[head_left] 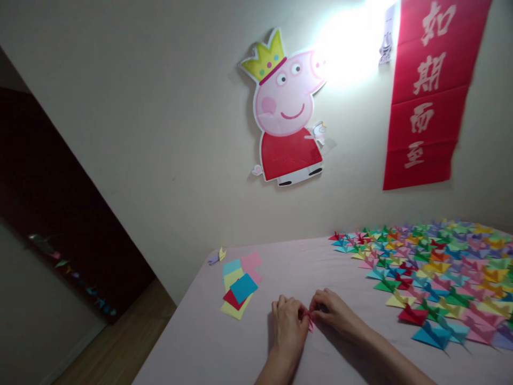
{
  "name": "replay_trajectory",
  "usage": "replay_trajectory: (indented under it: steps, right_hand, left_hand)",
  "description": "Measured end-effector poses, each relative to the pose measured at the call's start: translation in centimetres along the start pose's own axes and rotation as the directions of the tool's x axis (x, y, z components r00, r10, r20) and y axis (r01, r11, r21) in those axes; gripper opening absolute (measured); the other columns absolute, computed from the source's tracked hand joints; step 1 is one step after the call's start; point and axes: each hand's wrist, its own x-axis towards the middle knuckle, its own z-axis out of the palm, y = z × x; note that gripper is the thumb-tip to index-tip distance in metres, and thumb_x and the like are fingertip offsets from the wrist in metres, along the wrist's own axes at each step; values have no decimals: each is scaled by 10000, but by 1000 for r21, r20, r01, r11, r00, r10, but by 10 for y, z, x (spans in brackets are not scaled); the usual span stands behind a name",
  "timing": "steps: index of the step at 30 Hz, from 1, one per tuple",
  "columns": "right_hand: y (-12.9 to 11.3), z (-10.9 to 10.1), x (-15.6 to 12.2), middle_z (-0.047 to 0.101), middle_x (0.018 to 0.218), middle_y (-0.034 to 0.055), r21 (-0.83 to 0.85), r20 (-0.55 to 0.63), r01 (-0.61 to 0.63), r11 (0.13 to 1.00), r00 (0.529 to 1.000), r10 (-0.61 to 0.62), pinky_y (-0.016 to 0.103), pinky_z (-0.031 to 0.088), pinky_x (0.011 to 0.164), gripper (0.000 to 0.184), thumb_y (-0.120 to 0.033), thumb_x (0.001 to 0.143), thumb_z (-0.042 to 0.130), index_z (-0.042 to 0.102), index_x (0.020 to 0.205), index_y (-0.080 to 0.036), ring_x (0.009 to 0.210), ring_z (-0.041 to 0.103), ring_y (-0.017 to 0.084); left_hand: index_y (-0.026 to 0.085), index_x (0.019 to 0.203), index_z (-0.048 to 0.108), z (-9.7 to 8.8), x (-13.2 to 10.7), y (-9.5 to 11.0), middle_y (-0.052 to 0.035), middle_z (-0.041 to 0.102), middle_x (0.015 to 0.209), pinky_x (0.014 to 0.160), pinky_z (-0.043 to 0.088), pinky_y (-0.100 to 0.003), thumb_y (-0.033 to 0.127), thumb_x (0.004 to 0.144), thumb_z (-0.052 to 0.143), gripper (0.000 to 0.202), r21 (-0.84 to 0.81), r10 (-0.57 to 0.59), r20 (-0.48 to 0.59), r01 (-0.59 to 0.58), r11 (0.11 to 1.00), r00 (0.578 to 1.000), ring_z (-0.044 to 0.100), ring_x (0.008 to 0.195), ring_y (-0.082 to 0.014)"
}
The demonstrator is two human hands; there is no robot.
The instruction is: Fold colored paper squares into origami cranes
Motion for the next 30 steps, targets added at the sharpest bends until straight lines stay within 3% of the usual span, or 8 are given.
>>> replay_trajectory:
  steps: [6, 16, 23, 27, 30]
  right_hand:
    - [0, 5, 5, 719, 789, 17, -101, -14, -57, 993, 998, 56, 302, 417, 770, 145, -192, 735, 572, 716, 742, -209, 830, 612, 209]
    - [-6, 7, 18, 715, 818, 52, -230, 25, -125, 965, 991, 134, 292, 403, 731, 131, -183, 695, 632, 755, 729, -209, 849, 609, 226]
    - [-7, 7, 14, 700, 828, 37, -217, 15, -134, 967, 990, 140, 295, 402, 766, 138, -196, 719, 613, 745, 751, -219, 852, 598, 214]
    - [-8, 8, 13, 689, 817, 37, -184, -7, -145, 972, 989, 146, 303, 397, 766, 101, -225, 727, 635, 735, 714, -221, 856, 593, 219]
    - [-7, 9, 12, 686, 811, 31, -158, -22, -145, 977, 989, 143, 307, 393, 770, 82, -210, 711, 645, 724, 692, -225, 858, 591, 219]
  left_hand:
    - [232, 758, 685, -5, 3, -6, -10, 701, 854, 835, 356, -348, 179, 858, 584, 151, -60, 17, 25, -16, 998, 1000, 576, 939, -229]
    - [237, 852, 681, -2, 5, -19, -12, 699, 913, 845, 358, -333, 174, 931, 517, 192, -98, 94, 51, -89, 991, 994, 560, 975, -222]
    - [246, 886, 660, -9, 7, -17, 10, 688, 931, 848, 334, -319, 137, 915, 493, 201, -102, 135, 83, -126, 987, 987, 554, 966, -199]
    - [229, 863, 651, -11, 6, -14, 14, 680, 909, 836, 334, -321, 228, 857, 609, 43, -104, 96, 121, -84, 991, 988, 551, 955, -207]
    - [227, 837, 644, -8, 7, -13, 20, 672, 888, 822, 337, -319, 241, 844, 639, 16, -130, 81, 90, -69, 989, 993, 553, 927, -204]
